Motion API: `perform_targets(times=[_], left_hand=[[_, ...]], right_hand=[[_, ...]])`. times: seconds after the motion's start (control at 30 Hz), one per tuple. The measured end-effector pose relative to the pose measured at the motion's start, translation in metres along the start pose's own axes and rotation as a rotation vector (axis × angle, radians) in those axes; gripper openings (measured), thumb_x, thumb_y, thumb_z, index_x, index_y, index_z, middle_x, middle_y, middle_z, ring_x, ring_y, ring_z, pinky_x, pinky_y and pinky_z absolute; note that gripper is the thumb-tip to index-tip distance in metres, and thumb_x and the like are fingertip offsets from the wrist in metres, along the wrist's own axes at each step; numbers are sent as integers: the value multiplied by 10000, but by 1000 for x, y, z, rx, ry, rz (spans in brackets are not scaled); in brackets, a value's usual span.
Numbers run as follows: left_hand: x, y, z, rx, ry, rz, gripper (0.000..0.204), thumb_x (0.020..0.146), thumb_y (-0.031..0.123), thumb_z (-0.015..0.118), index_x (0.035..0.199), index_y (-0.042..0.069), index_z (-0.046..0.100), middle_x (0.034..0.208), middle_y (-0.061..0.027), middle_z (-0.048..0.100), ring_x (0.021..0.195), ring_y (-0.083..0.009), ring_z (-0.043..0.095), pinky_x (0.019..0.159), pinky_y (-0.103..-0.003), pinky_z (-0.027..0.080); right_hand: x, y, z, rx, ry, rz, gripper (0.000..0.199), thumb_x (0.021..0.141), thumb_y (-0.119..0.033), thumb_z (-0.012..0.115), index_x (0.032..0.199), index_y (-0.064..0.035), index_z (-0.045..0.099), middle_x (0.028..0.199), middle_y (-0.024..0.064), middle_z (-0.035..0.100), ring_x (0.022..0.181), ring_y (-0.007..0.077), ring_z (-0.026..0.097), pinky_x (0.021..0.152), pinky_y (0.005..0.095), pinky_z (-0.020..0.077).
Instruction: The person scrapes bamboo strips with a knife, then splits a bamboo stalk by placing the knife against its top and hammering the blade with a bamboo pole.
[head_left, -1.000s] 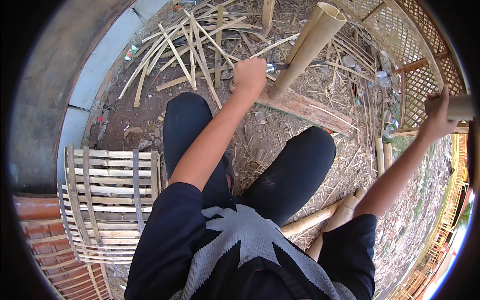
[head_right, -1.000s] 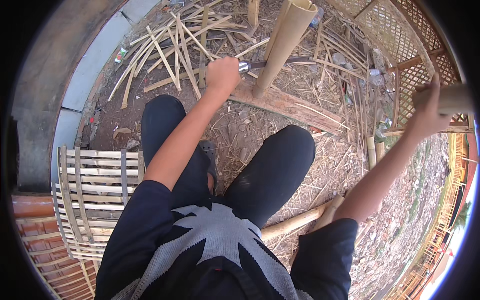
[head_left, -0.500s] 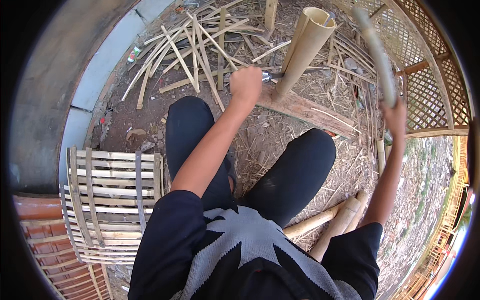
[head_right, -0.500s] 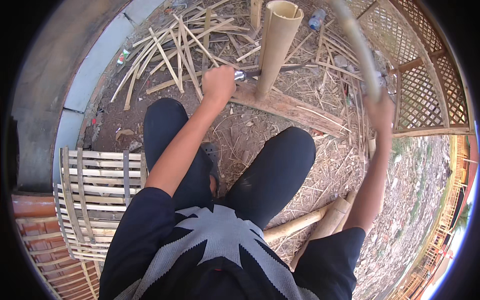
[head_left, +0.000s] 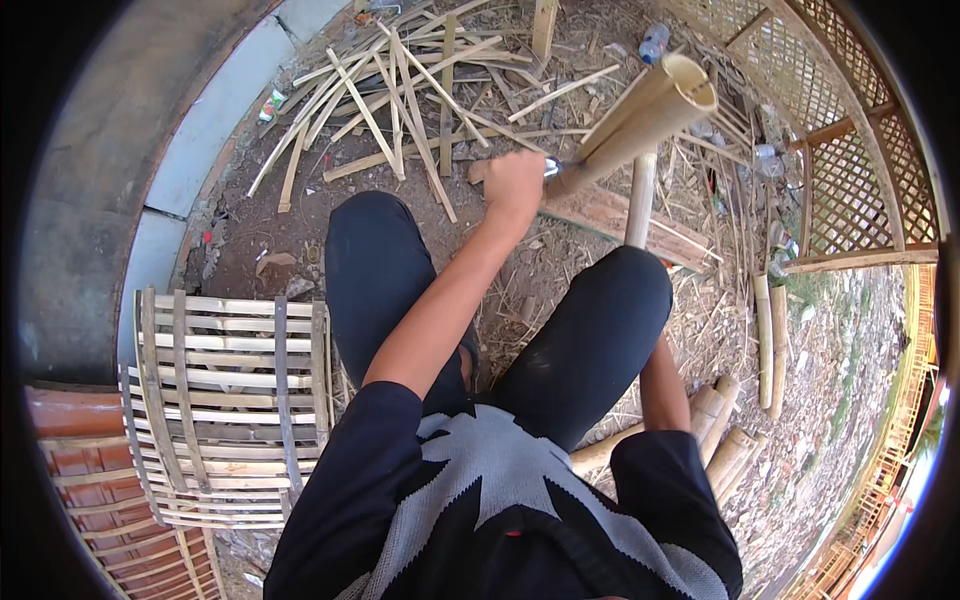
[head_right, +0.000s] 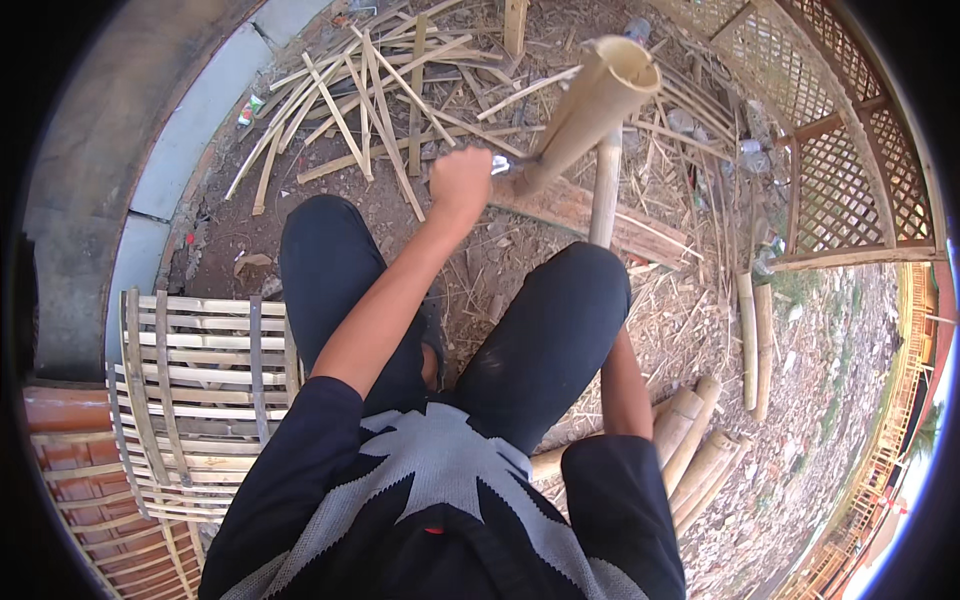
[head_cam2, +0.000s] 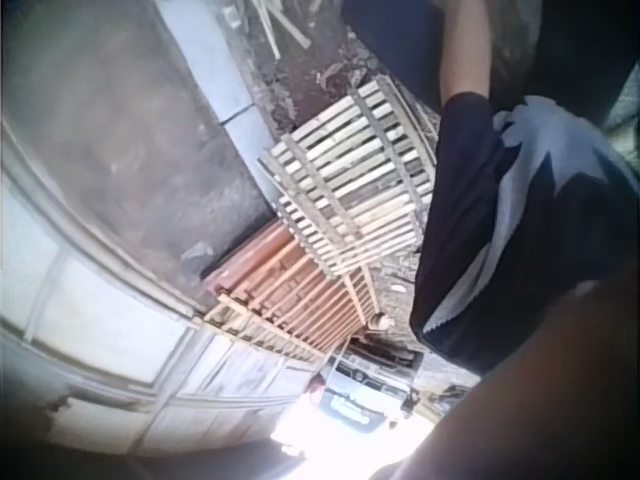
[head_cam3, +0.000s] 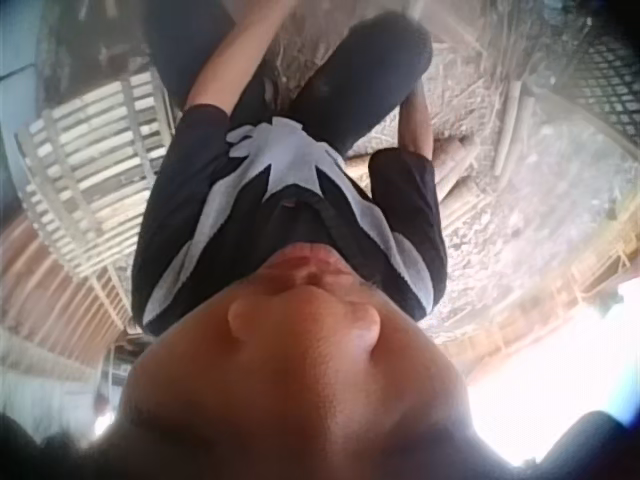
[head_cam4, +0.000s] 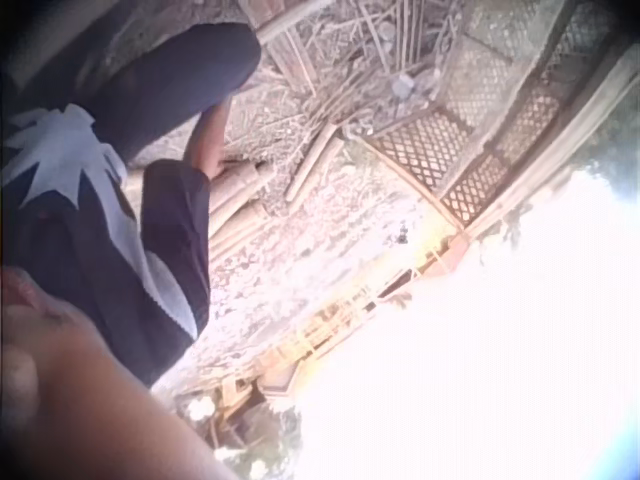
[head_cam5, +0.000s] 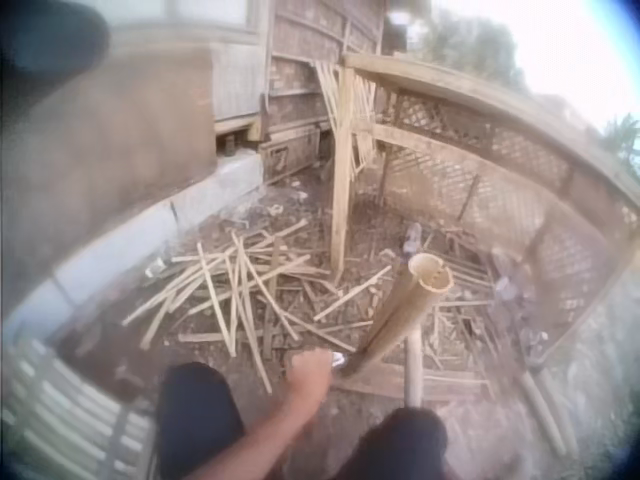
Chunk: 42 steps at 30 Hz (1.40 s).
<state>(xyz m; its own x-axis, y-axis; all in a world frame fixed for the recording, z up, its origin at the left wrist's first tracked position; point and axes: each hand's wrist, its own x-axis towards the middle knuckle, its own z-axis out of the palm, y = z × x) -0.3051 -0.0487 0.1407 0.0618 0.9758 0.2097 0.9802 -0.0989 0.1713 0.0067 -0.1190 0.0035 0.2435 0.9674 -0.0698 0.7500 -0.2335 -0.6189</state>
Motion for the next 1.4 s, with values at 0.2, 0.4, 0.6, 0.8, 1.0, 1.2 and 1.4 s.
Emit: perform_targets(times=[0.2,0.4,0.6,0.8,1.0,1.2,1.4], left_hand=[[-16,-9,-1,13,-10,-19,87,762,64,663,722,93,734,755,-119,727,709,-278,738,602,-375,591],[-19,-19,-1,15,-74,-81,76,761,59,681,779,90,749,795,-108,738,740,-281,742,633,-380,599],[-8,-13,16,26,-31,-81,94,768,60,664,755,95,750,762,-120,732,735,-282,742,631,-390,598],[12,-27,5,107,134,41,103,778,97,664,708,93,739,706,-80,726,667,-235,736,542,-358,572],[30,-38,-1,71,-68,-64,51,715,54,696,699,86,733,736,-124,725,703,-274,739,592,-352,587],[57,-40,-11,67,2,-43,69,730,50,686,704,90,736,736,-123,726,707,-276,740,598,-357,589],[0,-4,1,131,-73,-135,55,721,71,720,764,89,750,756,-120,731,733,-275,740,634,-358,595]], right_hand=[[10,-46,-162,-215,133,-186,458,762,-250,713,1090,54,615,970,283,674,885,473,657,774,499,513],[-3,-190,-309,374,525,-207,302,867,-263,729,917,12,613,726,48,609,527,139,551,480,256,449],[41,-81,-102,311,732,-272,434,841,-258,719,1104,68,606,955,210,630,897,276,626,776,393,499],[67,-84,-75,-239,-106,4,590,792,-299,710,1266,27,579,1054,286,665,991,390,665,873,467,507],[66,-211,-236,132,255,-118,426,811,-221,714,1128,41,603,725,53,610,550,113,554,486,263,445],[93,-180,-164,438,722,-429,398,884,-185,657,1183,71,594,1011,202,631,851,235,627,747,335,510],[14,-57,-62,111,265,-407,578,784,-240,725,1221,107,577,1007,281,664,967,356,685,711,439,554]])
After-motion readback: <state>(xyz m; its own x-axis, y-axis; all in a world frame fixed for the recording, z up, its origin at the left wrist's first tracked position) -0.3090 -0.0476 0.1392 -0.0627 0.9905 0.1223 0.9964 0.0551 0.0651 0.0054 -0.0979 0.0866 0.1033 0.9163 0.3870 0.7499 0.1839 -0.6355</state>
